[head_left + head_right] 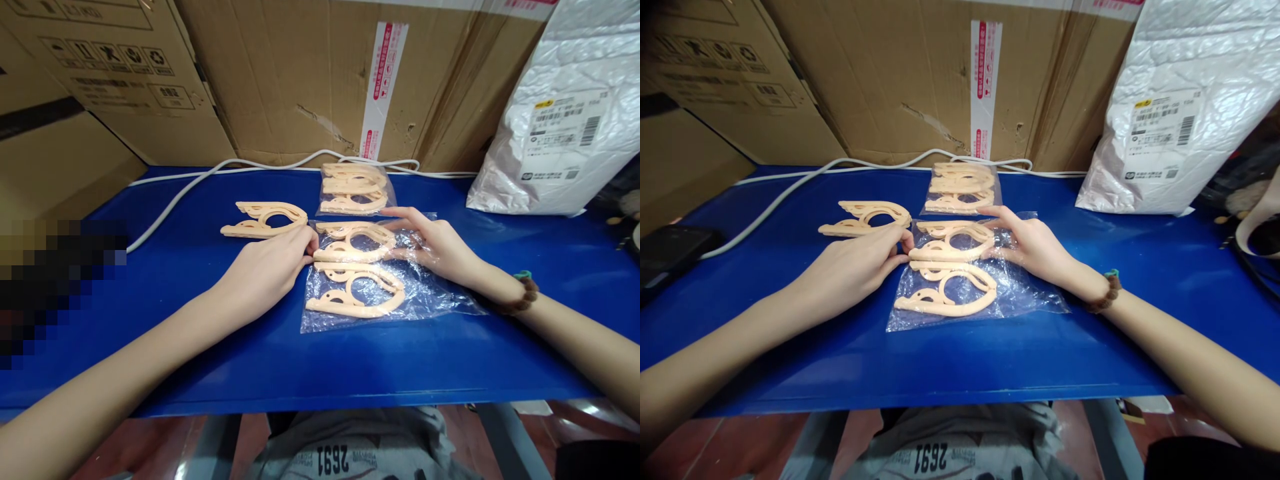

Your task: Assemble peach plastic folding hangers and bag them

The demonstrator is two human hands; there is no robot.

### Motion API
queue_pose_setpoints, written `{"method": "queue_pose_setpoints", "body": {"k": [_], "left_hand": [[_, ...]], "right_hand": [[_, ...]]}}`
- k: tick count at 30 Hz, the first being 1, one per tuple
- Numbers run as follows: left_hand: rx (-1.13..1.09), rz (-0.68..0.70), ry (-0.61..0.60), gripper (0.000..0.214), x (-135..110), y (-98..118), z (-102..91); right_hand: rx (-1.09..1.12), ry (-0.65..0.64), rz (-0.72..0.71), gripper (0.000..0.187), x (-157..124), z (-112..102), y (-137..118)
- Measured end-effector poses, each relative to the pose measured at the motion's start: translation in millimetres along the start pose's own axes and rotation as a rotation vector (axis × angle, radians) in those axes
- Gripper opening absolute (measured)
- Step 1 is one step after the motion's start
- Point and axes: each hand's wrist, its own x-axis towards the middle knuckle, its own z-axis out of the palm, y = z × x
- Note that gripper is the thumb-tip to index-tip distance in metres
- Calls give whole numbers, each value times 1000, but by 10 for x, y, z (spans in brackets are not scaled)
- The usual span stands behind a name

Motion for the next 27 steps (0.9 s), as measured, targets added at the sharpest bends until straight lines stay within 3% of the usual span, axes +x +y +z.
{"method": "queue_pose_setpoints", "body": {"k": [5,11,23,27], "left_hand": [[76,48,13,21,17,-13,0],[77,-42,27,15,-1,12,-88],[75,76,83,15,45,-31,-13],[108,39,110,19,49,-50,-88]], "right_hand": [[-50,3,3,71,-11,25,15],[-108,7,-32,71,-36,17,10],[-111,12,-14,70,-38,-1,-38],[-135,6,-5,70,-41,1,-43]]}}
